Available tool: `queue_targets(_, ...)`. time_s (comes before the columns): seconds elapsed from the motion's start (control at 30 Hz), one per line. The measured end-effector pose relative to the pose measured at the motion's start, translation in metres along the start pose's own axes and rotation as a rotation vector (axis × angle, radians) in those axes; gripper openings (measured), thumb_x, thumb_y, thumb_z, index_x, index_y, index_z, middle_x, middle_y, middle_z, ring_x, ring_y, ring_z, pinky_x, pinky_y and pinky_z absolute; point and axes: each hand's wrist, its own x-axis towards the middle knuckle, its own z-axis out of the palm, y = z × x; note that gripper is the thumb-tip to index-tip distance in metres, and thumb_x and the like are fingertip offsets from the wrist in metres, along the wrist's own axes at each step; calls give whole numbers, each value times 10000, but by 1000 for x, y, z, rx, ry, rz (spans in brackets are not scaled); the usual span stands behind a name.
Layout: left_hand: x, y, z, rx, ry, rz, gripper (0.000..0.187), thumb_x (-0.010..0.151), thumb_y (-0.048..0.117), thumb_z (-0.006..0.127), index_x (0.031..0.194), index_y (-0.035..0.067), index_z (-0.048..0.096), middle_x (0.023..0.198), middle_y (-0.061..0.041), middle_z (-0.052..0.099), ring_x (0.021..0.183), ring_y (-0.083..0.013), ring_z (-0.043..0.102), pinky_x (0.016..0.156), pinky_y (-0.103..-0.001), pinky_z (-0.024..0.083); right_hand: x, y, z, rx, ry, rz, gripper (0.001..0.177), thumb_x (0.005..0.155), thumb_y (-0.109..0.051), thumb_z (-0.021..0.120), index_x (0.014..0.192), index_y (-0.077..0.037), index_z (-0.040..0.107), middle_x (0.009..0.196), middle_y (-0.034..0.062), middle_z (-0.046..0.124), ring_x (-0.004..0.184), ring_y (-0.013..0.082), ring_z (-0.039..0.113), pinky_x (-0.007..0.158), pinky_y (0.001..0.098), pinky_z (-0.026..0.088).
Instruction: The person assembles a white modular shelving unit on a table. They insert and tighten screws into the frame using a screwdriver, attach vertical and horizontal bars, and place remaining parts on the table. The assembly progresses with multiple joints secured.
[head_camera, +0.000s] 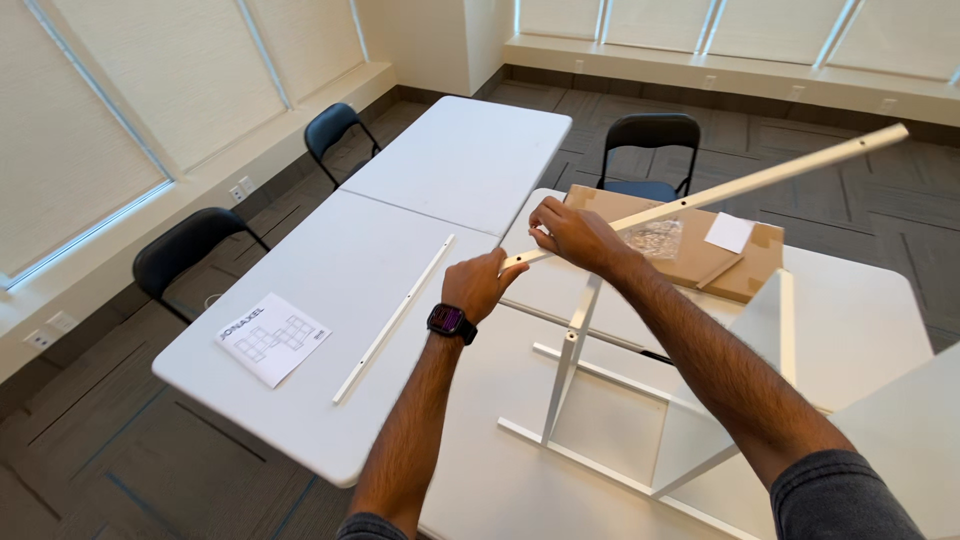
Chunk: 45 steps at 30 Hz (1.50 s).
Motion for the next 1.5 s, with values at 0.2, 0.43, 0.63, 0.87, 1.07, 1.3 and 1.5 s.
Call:
queue_targets(0.2,-64,-62,42,-125,-5,-317,752,1046,886,305,1138,209,618,998,-127,787,1038,-420,794,893,-570,615,17,-53,-6,110,93,-3,141,1126,-280,639,1107,-140,647,1051,52,642,909,335,790,746,487,639)
queue_targets(0.43,-159,-95,75,-381,-49,-622,852,1038,917,313,1111,154,687,1042,-203,804,1134,-466,764,987,-595,599,-15,-131,-24,328,153,67,144,1085,-356,706,1116,-216,691,987,5,671,907,287,758,740,441,632)
queue_targets(0.63,-226,-127,132,-449,-80,-829,801,1039,880,359,1170,161,689,1103,-226,807,1174,-466,754,1018,-595,592,-45,-181,18,750,18,239,138,1050,-272,745,1100,-144,754,1026,56,745,951,267,797,770,377,657)
queue_targets(0.87,-268,-194,190,-317,-129,-927,795,1098,774,294,1225,90,680,1110,-309,790,1164,-507,754,1002,-640,583,-69,-191,84,928,-138,463,205,1051,-239,751,1136,-52,747,1074,167,755,968,324,798,743,396,630)
queue_targets(1.07,-276,-240,219,-283,-167,-933,715,1151,646,275,1256,55,662,1096,-305,788,1119,-491,772,957,-625,601,-89,-202,122,971,-230,612,231,1058,-240,737,1128,-20,749,1064,201,750,944,318,822,718,390,621)
queue_targets(1.3,-246,-278,223,-246,-204,-885,601,1165,547,283,1223,53,620,1069,-259,765,1093,-447,776,934,-604,616,-91,-211,156,971,-272,740,234,1047,-229,733,1128,-11,755,1059,212,751,937,329,831,717,388,625)
queue_targets(1.5,-221,-320,251,-232,-236,-852,615,1162,565,243,1218,65,598,1062,-239,739,1049,-418,774,886,-577,620,-74,-216,185,940,-296,790,219,1041,-210,732,1117,-7,763,1053,230,752,953,363,830,716,411,629)
